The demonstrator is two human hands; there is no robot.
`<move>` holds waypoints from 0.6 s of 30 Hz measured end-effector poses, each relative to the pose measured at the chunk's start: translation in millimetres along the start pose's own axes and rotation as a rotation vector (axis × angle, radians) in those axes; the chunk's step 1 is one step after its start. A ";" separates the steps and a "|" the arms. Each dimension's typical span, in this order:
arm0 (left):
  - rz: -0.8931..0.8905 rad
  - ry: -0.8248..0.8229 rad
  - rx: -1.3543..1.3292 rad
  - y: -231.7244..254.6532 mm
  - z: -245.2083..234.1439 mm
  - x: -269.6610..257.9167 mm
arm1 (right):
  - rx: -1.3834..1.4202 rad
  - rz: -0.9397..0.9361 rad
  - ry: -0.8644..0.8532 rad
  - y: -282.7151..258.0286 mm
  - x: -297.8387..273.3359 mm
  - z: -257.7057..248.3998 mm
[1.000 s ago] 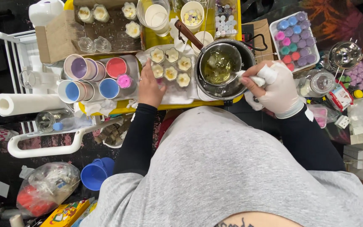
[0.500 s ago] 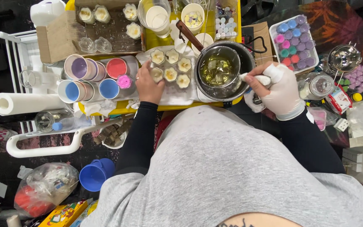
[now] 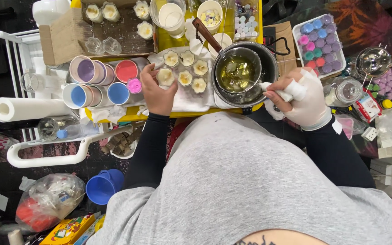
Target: Preparing a decorative candle by adding wax toppings and liquid wax.
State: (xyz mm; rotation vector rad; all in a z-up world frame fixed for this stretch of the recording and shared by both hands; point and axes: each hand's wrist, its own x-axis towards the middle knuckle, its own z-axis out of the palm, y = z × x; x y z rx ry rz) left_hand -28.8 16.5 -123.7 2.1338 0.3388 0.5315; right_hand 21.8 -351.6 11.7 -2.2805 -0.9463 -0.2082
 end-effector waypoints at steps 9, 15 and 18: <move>-0.001 -0.039 -0.201 36.4 -1.7 -5.3 | -0.133 -0.130 0.094 -6.0 -6.6 -0.3; 0.008 -0.114 -0.362 69.5 -9.2 -11.3 | 0.951 0.754 0.443 -7.6 -7.6 14.0; 0.047 -0.204 -0.460 85.9 -7.5 -13.7 | 0.793 0.689 0.434 17.2 -17.4 25.7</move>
